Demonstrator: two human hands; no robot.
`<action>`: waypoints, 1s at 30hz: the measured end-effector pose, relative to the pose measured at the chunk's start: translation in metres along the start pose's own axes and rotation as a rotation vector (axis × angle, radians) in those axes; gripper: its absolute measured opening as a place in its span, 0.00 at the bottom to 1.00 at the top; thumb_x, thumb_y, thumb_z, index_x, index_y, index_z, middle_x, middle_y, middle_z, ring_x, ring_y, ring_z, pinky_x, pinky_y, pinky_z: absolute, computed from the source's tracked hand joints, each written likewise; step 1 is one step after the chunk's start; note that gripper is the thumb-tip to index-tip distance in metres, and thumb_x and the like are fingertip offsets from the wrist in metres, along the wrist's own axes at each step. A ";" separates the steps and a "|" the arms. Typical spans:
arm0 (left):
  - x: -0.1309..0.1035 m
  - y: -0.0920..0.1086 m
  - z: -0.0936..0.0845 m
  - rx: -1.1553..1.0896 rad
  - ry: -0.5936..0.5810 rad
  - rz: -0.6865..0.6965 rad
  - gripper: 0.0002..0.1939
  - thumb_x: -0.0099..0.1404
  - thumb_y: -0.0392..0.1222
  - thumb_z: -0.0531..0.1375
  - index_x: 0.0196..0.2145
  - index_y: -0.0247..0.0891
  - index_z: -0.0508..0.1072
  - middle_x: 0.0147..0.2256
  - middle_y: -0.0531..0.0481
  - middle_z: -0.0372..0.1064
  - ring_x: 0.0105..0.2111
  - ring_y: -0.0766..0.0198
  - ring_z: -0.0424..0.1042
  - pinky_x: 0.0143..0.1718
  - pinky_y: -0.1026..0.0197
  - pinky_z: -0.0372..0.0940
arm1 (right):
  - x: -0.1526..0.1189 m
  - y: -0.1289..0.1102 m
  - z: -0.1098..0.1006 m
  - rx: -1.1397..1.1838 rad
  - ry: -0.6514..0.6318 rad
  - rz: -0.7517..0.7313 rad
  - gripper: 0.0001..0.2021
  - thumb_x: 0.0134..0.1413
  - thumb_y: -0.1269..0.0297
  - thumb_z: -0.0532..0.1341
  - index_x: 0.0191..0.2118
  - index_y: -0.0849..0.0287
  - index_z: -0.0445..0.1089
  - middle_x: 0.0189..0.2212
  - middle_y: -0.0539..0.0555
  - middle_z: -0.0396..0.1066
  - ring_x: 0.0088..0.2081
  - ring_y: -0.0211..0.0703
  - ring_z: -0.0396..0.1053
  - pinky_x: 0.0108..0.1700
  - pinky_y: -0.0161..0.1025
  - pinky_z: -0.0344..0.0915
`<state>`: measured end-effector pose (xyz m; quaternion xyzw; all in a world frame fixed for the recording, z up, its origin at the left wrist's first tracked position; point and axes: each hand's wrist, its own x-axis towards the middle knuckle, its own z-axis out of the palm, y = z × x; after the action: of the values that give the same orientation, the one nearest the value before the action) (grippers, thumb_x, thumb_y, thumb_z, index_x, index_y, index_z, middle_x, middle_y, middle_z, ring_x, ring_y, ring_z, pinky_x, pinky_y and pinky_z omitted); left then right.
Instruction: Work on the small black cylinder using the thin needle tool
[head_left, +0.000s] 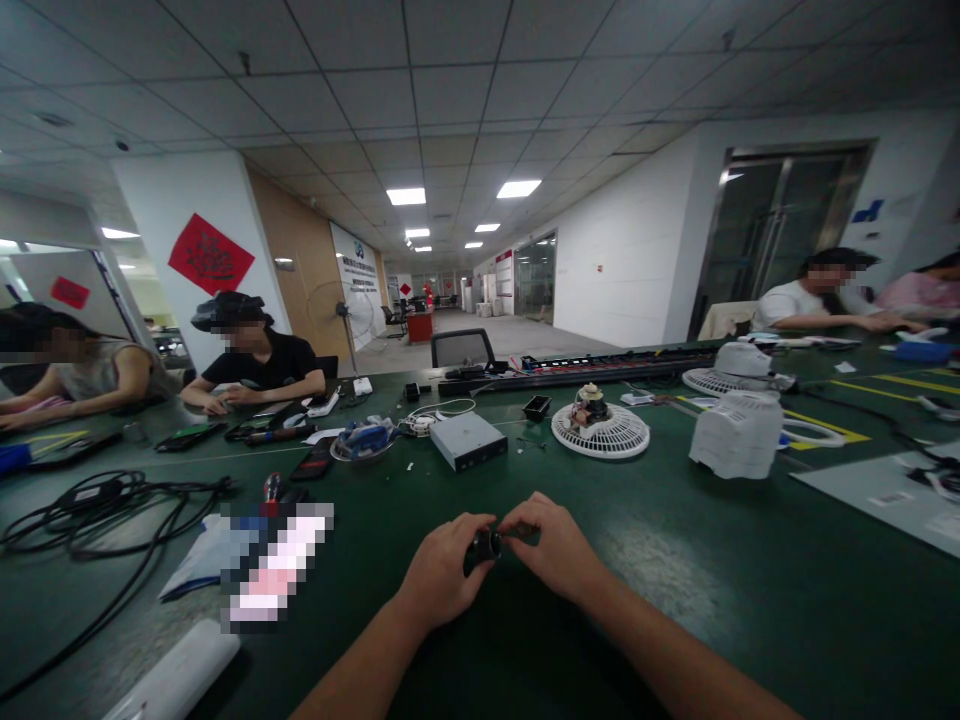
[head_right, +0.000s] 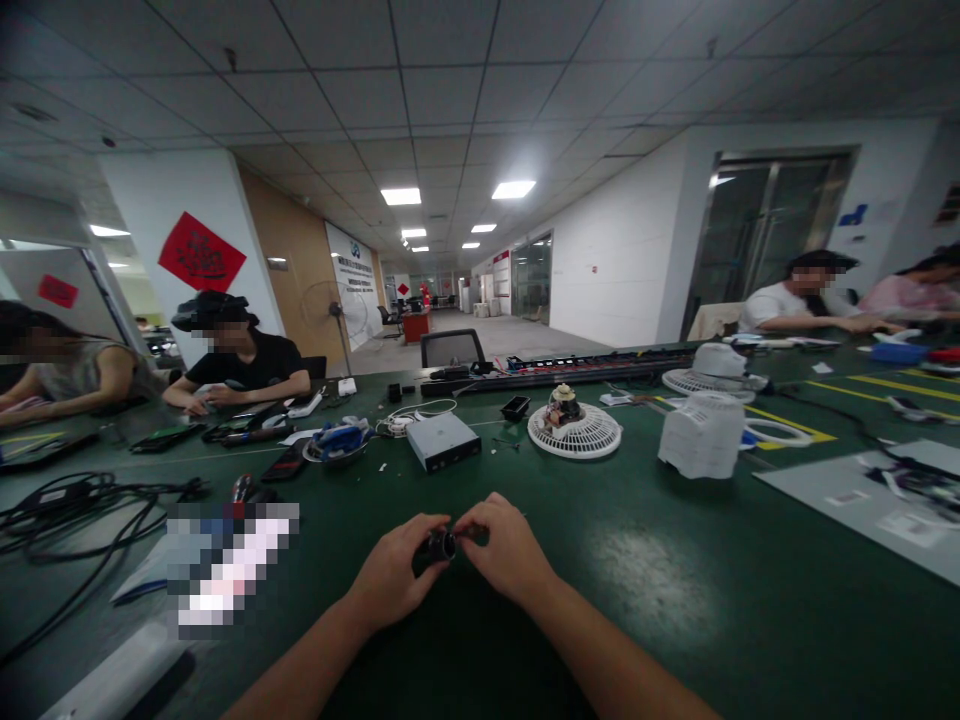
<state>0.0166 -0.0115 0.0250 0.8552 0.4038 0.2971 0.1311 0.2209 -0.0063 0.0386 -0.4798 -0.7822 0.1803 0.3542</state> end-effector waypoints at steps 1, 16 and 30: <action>0.000 -0.001 0.001 0.009 0.008 0.004 0.23 0.62 0.34 0.62 0.55 0.43 0.66 0.50 0.47 0.72 0.49 0.55 0.72 0.53 0.54 0.66 | 0.000 0.000 0.001 -0.001 -0.004 -0.025 0.08 0.52 0.74 0.64 0.35 0.56 0.79 0.32 0.52 0.77 0.38 0.45 0.69 0.42 0.40 0.66; -0.002 -0.006 -0.002 0.078 -0.027 0.073 0.25 0.61 0.31 0.63 0.55 0.44 0.68 0.49 0.47 0.75 0.47 0.55 0.74 0.52 0.52 0.67 | -0.001 0.003 0.005 0.003 0.009 0.118 0.07 0.46 0.68 0.70 0.34 0.58 0.77 0.33 0.52 0.74 0.37 0.44 0.70 0.40 0.38 0.65; 0.000 0.013 -0.017 0.133 -0.173 0.068 0.30 0.63 0.36 0.63 0.61 0.45 0.62 0.54 0.47 0.72 0.48 0.54 0.73 0.52 0.53 0.64 | -0.004 -0.001 0.003 -0.058 -0.014 -0.131 0.06 0.52 0.74 0.63 0.34 0.57 0.75 0.32 0.53 0.74 0.40 0.47 0.68 0.42 0.42 0.65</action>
<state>0.0138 -0.0199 0.0445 0.8976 0.3807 0.1991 0.0984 0.2191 -0.0102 0.0355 -0.4362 -0.8195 0.1373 0.3455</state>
